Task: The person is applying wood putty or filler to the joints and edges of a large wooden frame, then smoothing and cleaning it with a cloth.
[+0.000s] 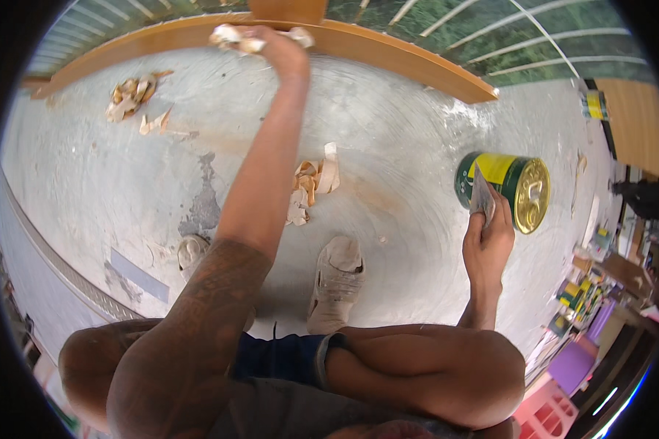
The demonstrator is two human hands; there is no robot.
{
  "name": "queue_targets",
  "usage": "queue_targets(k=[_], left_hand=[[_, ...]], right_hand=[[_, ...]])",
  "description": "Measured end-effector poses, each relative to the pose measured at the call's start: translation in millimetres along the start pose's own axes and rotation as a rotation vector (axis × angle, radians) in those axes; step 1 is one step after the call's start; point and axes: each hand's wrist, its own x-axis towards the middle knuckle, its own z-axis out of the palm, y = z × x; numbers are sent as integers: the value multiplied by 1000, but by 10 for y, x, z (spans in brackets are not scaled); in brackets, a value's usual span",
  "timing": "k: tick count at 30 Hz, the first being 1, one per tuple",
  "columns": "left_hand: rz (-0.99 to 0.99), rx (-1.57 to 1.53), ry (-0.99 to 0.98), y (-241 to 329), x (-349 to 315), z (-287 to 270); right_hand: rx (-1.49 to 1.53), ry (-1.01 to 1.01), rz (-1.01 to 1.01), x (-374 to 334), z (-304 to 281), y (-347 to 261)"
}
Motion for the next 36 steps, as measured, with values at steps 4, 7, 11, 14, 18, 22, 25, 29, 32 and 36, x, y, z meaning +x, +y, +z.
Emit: queue_targets(k=[4, 7, 11, 14, 18, 22, 25, 29, 32, 36], left_hand=[[-62, -296, 29, 496, -680, 478], [196, -105, 50, 302, -1287, 1314], [147, 56, 16, 391, -1636, 1639], [265, 581, -21, -41, -532, 529], [285, -335, 376, 616, -295, -673], [341, -343, 373, 756, -516, -1541], [311, -414, 434, 868, -981, -1472], [106, -543, 484, 987, -1383, -1636], [81, -517, 457, 922, -1585, -1788], [110, -478, 439, 867, -1729, -2006]], right_hand=[[-40, 8, 64, -21, -130, 237], [29, 21, -12, 93, 39, 81], [33, 52, 25, 81, -46, 106], [181, 40, -23, 100, 59, -69], [343, 100, 55, 59, 141, 312], [661, 26, 140, 465, 665, 375], [555, 161, -139, 894, 1108, 362], [485, 260, -224, 1241, 1423, 271], [517, 272, -222, 1406, 1530, 131], [471, 225, -393, 1530, 1595, -164]])
